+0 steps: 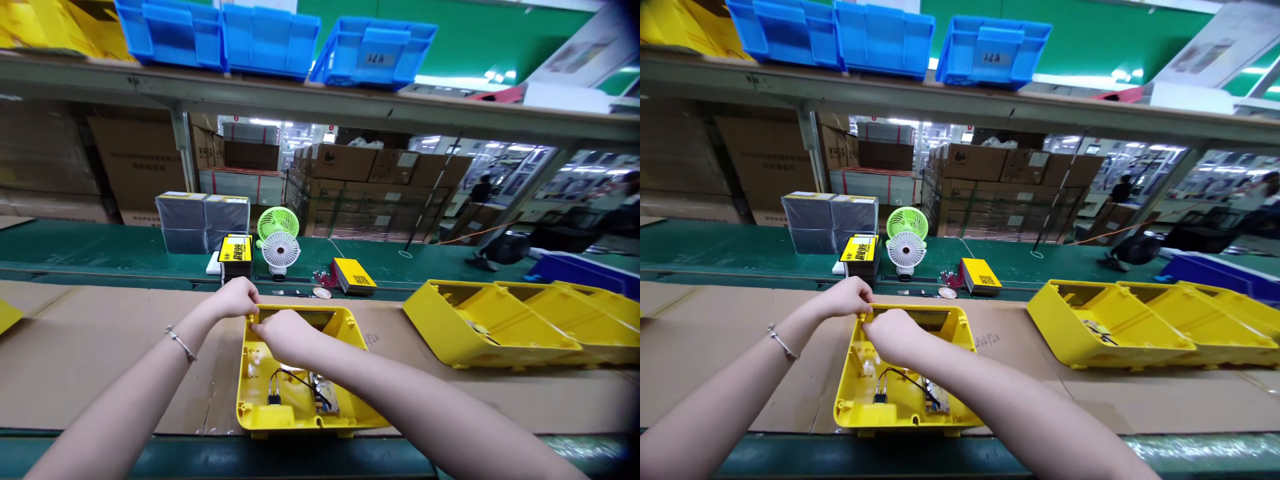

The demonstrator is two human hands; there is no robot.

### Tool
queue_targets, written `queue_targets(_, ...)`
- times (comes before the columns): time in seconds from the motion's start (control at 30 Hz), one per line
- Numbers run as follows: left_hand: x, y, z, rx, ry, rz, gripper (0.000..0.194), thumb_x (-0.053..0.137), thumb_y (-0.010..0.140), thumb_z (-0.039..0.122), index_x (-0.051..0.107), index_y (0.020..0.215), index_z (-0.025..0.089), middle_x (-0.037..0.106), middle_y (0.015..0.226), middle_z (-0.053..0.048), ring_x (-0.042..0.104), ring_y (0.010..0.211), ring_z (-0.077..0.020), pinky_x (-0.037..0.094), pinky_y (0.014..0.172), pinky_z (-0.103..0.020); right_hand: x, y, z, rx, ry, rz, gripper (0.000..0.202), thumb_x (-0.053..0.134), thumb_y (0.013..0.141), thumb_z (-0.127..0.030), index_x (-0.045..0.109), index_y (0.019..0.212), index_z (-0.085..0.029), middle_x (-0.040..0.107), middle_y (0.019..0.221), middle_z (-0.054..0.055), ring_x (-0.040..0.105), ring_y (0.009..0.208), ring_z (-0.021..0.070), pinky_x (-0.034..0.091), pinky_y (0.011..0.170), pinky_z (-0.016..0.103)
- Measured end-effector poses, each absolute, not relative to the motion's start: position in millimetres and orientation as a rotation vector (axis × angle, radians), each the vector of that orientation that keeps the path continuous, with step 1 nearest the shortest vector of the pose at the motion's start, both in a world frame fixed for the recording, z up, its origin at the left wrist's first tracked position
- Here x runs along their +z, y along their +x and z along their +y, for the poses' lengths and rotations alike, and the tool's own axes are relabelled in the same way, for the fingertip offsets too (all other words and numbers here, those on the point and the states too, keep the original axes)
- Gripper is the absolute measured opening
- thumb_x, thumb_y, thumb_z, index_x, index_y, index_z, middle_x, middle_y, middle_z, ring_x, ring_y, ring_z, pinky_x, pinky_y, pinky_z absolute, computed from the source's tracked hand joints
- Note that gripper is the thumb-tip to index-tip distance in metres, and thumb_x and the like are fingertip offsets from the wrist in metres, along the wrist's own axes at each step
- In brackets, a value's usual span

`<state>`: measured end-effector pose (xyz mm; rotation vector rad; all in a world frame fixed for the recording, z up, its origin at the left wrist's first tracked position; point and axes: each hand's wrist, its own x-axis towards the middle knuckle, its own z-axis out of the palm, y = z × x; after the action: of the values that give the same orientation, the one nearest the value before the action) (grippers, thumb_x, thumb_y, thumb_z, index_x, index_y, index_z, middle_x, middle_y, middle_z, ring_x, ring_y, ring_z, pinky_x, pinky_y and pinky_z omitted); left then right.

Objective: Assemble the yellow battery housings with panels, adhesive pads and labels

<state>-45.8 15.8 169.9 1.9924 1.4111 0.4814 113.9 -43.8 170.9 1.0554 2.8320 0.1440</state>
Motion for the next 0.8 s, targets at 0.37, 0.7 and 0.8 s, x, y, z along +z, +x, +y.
queue_targets(0.37, 169.2, -36.8, 30.3, 0.333, 2.107, 1.397, 0.015, 0.057, 0.044, 0.006, 0.060, 0.055, 0.016, 0.059, 0.055, 0.002, 0.052, 0.050, -0.0116, 0.034, 0.042, -0.020, 190.9, 202.4, -30.7, 0.113, 1.459, 3.019, 0.031, 0.042, 0.090, -0.037, 0.069, 0.096, -0.022, 0.065, 0.092, 0.006, 0.058, 0.086, 0.0182, 0.042, 0.077, 0.027)
queue_targets(0.7, 172.2, -35.8, 1.3, 0.609, 2.101, 1.408, 0.013, 0.050, 0.054, 0.006, 0.053, 0.060, 0.017, 0.057, 0.059, 0.002, 0.053, 0.054, -0.0119, 0.037, 0.046, -0.021, 176.7, 235.0, -31.7, 0.384, 1.751, 2.888, 0.018, 0.050, 0.085, -0.022, 0.064, 0.076, -0.018, 0.061, 0.080, 0.005, 0.057, 0.079, 0.0183, 0.041, 0.068, 0.027)
queue_targets(0.8, 194.4, -38.5, -20.7, 0.752, 2.192, 1.419, 0.017, 0.045, 0.059, 0.005, 0.053, 0.065, 0.019, 0.058, 0.066, 0.001, 0.054, 0.063, -0.0136, 0.040, 0.053, -0.024, 196.2, 238.4, -45.2, 0.601, 1.710, 2.992, 0.019, 0.046, 0.087, -0.020, 0.064, 0.082, -0.018, 0.061, 0.080, 0.005, 0.055, 0.081, 0.0177, 0.040, 0.070, 0.027)
